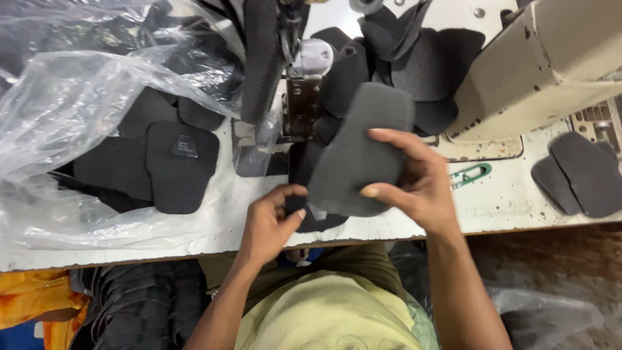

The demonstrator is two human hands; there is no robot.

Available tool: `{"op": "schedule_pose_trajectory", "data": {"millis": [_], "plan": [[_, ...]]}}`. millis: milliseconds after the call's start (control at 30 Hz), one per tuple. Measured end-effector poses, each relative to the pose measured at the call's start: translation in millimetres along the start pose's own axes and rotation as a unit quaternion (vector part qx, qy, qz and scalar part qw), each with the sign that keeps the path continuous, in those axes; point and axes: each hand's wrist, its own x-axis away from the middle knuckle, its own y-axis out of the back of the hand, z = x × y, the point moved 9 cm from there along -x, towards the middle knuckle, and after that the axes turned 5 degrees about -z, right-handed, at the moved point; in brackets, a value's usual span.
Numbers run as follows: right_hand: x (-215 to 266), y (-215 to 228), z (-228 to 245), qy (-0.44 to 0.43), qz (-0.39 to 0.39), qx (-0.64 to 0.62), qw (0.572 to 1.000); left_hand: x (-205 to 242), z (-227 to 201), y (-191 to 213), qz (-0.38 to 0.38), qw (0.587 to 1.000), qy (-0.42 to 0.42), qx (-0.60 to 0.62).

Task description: The person joins foam shoe insoles together using a heavy industrial sewing machine, handling black foam pieces and guiding them through the needle one at a time.

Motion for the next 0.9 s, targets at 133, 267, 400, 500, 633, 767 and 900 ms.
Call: {"op": "schedule_pose_trajectory", "data": {"millis": [133,267,400,500,633,767,900], "plan": [[-6,-25,-27,-0.028,0.044,0.031,0.998,-23,12,0,-0.007,1.0,-0.006,0.026],[-7,-43,-52,-0.037,0.084,0.062,0.994,-30,37,-3,0.014,0.987,0.066,0.146],[-18,-49,-79,-0.039,0.092,0.18,0.979,-33,48,-4,0.033,0.985,0.069,0.153],[-17,-50,-93,-0.076,0.1,0.192,0.973,-32,65,1,0.005,0.988,0.121,0.096],[-17,-52,-93,-0.045,0.104,0.19,0.975,-33,56,-2,0.032,0.979,0.117,0.162],[-15,-53,-103,-0.08,0.12,0.203,0.968,-31,36,-5,0.069,0.969,0.087,0.22],[-13,-52,-107,-0.085,0.122,0.167,0.975,-30,32,-6,0.083,0.968,0.079,0.225]]}}
